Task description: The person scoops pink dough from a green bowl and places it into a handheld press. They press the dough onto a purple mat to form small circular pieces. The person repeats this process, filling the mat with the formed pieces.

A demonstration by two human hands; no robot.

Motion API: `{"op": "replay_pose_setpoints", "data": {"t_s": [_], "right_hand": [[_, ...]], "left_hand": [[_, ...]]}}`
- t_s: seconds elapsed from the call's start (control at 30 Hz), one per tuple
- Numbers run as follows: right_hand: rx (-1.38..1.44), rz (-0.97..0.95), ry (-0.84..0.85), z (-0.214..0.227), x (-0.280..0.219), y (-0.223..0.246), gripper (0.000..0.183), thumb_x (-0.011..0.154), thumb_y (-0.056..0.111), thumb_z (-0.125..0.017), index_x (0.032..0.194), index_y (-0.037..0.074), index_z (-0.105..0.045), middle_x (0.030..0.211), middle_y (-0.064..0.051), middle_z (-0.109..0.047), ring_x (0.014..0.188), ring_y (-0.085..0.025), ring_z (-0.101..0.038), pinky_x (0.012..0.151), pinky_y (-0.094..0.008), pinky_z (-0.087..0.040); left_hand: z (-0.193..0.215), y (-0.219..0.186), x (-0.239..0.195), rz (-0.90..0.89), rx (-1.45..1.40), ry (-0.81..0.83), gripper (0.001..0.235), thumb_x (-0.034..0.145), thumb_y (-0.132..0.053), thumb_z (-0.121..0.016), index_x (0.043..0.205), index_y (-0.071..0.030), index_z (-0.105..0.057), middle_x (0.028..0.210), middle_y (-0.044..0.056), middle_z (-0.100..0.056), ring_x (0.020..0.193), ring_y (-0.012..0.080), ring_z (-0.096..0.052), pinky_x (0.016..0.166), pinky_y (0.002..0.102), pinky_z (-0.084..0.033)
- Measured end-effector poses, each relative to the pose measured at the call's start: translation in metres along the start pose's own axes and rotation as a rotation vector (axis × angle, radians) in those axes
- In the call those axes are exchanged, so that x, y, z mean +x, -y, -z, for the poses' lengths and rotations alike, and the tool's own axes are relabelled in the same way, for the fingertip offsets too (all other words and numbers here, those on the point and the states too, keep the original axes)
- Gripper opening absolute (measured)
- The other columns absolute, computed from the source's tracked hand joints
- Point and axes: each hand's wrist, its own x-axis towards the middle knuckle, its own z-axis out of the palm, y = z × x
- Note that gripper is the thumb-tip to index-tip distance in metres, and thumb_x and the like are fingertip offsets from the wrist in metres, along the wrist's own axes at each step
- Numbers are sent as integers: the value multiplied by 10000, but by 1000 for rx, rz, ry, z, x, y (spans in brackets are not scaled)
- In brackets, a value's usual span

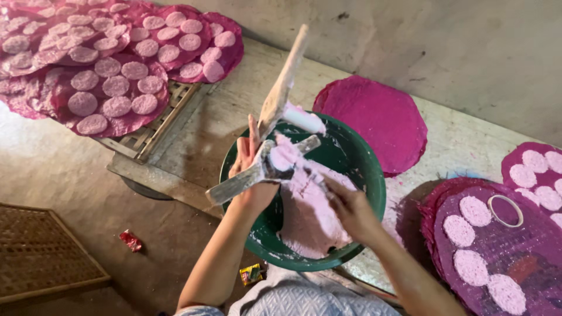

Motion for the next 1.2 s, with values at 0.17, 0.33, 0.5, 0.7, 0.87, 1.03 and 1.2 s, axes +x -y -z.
{"op": "replay_pose_setpoints", "data": {"t_s": [0.17,0.33,0.5,0.7,0.87,1.03,1.2], "right_hand": [[54,153,61,-6,-29,-5,437,980,124,-583,1416,99,-591,1079,-201,-763,917,-218,-763,791,-337,-560],[-396,-27,293,13,-47,-13,471,965,207,-595,1435,181,-581,1171,-148,-725,1042,-292,-669,886,-401,-512],[559,66,28,18,-25,-14,458,997,274,-599,1370,10,-571,1392,-209,-510,1296,-282,-564,1089,-435,-529],[1499,649,-118,51,-35,-4,670,1034,502,-617,1554,187,-336,1476,-256,-459,1232,-359,-579,983,-503,-553],[1010,585,-292,129,-95,-29,754,1023,466,-638,1560,33,-333,1521,-285,-466,1152,-401,-647,851,-490,-579],[1426,383,-58,192,-155,-71,860,1059,537,-560,1583,-104,-329,1320,-404,-549,1108,-426,-664,912,-511,-587],[1354,418,-248,225,-210,-104,813,1075,507,-525,1559,-115,-329,1337,-386,-550,1075,-428,-670,771,-490,-618]], "left_hand": [[-19,36,3,113,-100,-53,609,739,-226,-819,1286,-50,-615,1369,268,-518,1036,342,-622,824,413,-533],[-37,75,-5,697,-1114,102,421,823,16,-630,1238,5,-698,851,110,-602,625,249,-483,516,371,-363],[-43,19,-42,898,-1617,482,306,688,57,-642,990,13,-671,879,93,-657,798,222,-645,623,301,-529],[-38,-102,-84,842,-1862,1076,507,654,47,-656,1161,28,-675,1043,114,-715,1020,237,-672,810,324,-530],[-30,-137,-63,174,-1339,877,499,773,-59,-818,1230,-31,-619,1181,50,-676,1136,147,-626,997,307,-516],[-13,-196,-46,-8,-1287,1046,316,884,-143,-853,1135,-21,-704,1099,106,-774,1021,194,-737,923,340,-614],[-5,-269,-39,-489,-1328,1005,670,829,-113,-750,1456,-67,-516,1181,105,-696,1063,232,-711,969,342,-569]]}}
